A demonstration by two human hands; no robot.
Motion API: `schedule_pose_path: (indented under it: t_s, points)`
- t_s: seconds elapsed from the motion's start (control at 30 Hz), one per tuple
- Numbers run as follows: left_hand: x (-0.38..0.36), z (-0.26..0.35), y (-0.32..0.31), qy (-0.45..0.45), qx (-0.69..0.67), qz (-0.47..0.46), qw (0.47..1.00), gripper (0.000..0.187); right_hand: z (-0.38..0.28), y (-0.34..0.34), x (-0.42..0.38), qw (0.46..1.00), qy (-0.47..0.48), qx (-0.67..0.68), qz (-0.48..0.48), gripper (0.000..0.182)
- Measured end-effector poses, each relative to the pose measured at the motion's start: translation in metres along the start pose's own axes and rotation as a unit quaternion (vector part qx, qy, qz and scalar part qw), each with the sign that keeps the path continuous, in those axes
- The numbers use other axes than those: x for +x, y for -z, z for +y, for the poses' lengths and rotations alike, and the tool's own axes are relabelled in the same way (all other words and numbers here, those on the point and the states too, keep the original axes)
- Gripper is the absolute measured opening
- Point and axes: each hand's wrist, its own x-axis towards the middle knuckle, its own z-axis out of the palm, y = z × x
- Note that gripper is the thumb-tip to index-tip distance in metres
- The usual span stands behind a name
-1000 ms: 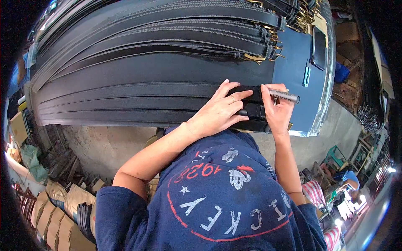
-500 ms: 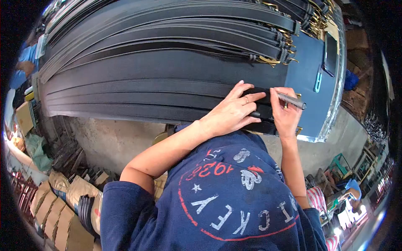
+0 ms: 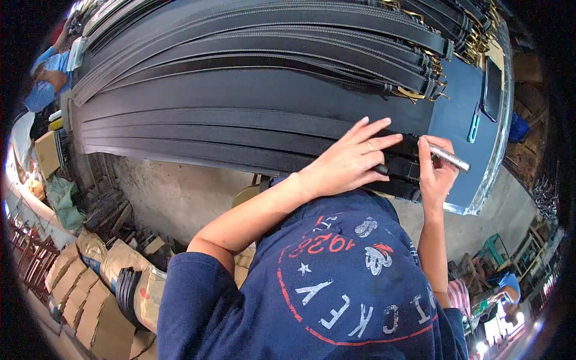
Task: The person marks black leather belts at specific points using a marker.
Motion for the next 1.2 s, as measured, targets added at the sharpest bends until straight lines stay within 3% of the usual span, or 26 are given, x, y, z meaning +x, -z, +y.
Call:
schedule_pose_path:
  t_s: [0.07, 0.2, 0.27, 0.33, 0.6, 1.2]
  points:
    - [-0.009, -0.007, 0.014, -0.002, -0.013, 0.023, 1.0, 0.023, -0.008, 0.003, -0.003, 1.0, 0.002, 0.02, 0.003, 0.009]
    - [-0.037, -0.015, 0.055, 0.105, 0.055, 0.157, 0.98, 0.022, -0.017, -0.002, -0.012, 0.998, 0.039, 0.045, 0.0, 0.017]
    - [-0.054, -0.027, 0.071, 0.151, 0.111, 0.171, 0.967, 0.028, -0.016, -0.004, -0.015, 0.996, 0.081, 0.005, -0.033, 0.02]
    - [-0.065, -0.033, 0.082, 0.154, 0.162, 0.14, 0.965, 0.035, -0.021, -0.007, -0.017, 0.989, 0.11, -0.056, -0.075, 0.02]
    - [-0.08, -0.045, 0.072, 0.147, 0.169, 0.105, 0.969, 0.046, 0.0, -0.021, -0.026, 0.984, 0.117, 0.0, -0.132, 0.011]
    - [-0.078, -0.046, 0.064, 0.136, 0.188, 0.143, 0.962, 0.033, 0.003, -0.025, -0.023, 0.983, 0.07, 0.023, -0.166, 0.01]
